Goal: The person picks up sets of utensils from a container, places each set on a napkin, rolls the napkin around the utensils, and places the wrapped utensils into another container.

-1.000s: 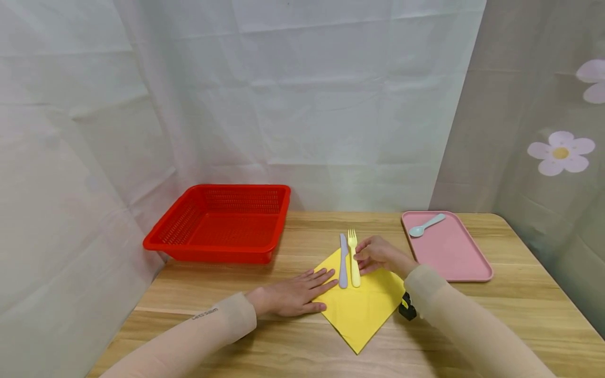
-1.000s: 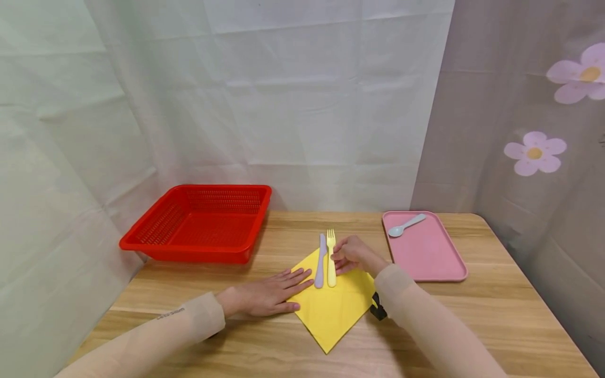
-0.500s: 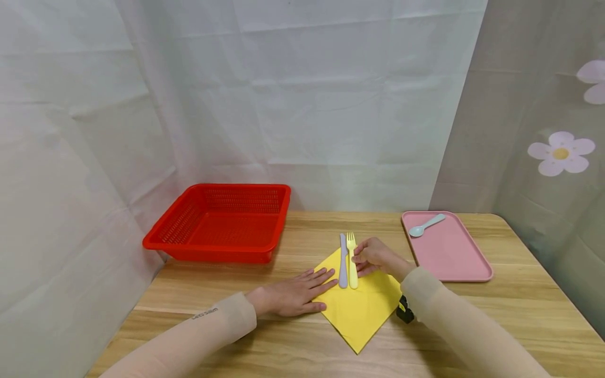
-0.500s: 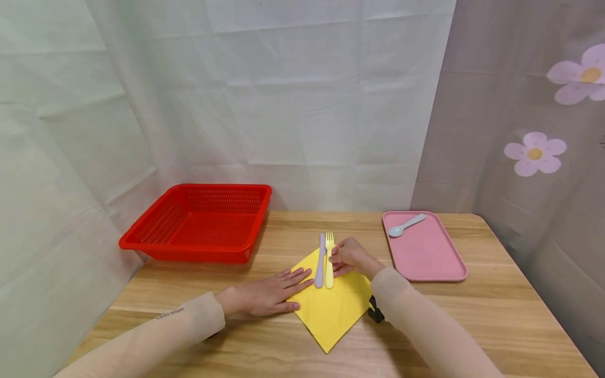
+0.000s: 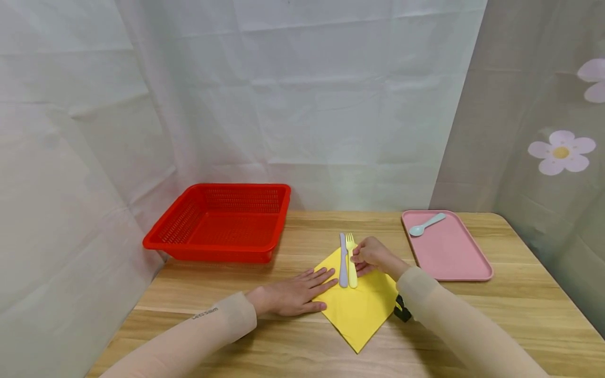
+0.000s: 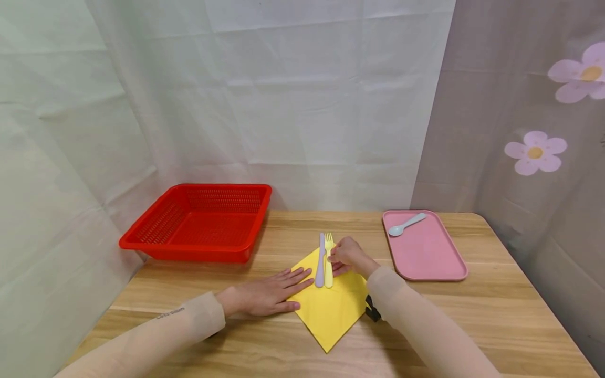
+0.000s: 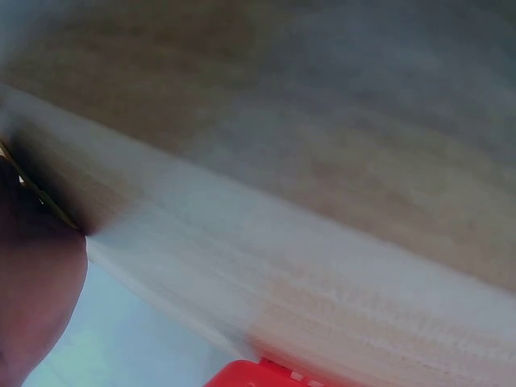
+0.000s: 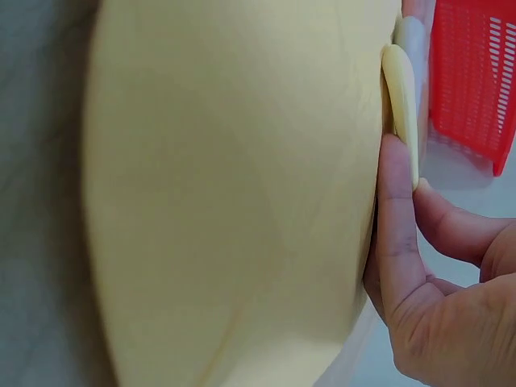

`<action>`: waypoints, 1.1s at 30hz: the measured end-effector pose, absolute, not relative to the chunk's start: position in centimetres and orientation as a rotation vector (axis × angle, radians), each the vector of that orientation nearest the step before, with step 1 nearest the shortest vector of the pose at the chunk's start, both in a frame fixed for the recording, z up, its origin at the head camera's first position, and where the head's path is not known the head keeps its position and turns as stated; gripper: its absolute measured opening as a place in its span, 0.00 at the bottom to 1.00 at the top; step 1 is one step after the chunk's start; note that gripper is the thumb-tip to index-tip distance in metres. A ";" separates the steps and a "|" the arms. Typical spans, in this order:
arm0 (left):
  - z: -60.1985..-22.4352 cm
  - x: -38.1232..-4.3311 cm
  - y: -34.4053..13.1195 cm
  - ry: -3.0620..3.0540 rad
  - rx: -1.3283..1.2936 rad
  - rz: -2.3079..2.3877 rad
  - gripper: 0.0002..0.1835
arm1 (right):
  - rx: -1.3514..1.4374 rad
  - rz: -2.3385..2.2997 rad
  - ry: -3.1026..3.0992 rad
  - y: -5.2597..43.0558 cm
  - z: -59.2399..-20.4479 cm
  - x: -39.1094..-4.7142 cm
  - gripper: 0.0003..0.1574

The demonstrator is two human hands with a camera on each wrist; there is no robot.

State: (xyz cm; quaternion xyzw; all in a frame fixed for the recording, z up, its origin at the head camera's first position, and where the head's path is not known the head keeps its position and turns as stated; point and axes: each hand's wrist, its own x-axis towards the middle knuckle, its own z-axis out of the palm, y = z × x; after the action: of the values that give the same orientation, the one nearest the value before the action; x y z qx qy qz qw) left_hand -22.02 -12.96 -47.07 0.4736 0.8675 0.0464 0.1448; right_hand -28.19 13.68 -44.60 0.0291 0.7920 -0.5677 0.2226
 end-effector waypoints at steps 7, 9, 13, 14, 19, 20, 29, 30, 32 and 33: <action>-47.0 -22.0 -13.0 2.503 1.363 0.114 0.38 | 0.088 -1.530 2.216 13.6 -44.3 -28.1 0.04; -47.0 -22.0 -13.0 2.502 1.356 0.117 0.38 | 0.091 -1.523 2.223 13.7 -44.3 -28.1 0.04; -47.0 -22.0 -13.0 2.501 1.349 0.119 0.38 | 0.089 -1.525 2.218 13.8 -44.1 -28.0 0.05; -47.0 -22.0 -12.9 2.500 1.348 0.119 0.38 | 0.087 -1.528 2.212 13.8 -44.0 -27.9 0.05; -47.0 -21.9 -12.9 2.501 1.354 0.114 0.38 | 0.078 -1.540 2.193 14.0 -43.7 -27.8 0.05; -47.0 -22.0 -12.9 2.503 1.355 0.113 0.38 | 0.077 -1.541 2.190 14.1 -43.8 -27.8 0.05; -47.1 -22.0 -12.9 2.503 1.362 0.117 0.37 | 0.048 -1.554 2.143 14.6 -43.7 -27.9 0.05; -47.1 -22.0 -12.9 2.503 1.360 0.117 0.37 | 0.050 -1.553 2.141 14.6 -43.6 -27.9 0.05; -47.1 -22.0 -12.9 2.504 1.359 0.119 0.37 | 0.047 -1.546 2.139 14.7 -43.6 -27.9 0.06; -47.1 -22.0 -12.9 2.505 1.360 0.120 0.37 | 0.046 -1.541 2.139 14.7 -43.5 -27.9 0.06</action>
State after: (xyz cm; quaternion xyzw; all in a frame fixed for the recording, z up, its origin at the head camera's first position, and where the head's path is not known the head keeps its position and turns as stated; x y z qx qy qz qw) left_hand -22.04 -12.90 -47.10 0.4717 0.8689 0.0415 0.1440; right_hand -27.91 14.75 -43.53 0.0171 0.7856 -0.5659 0.2496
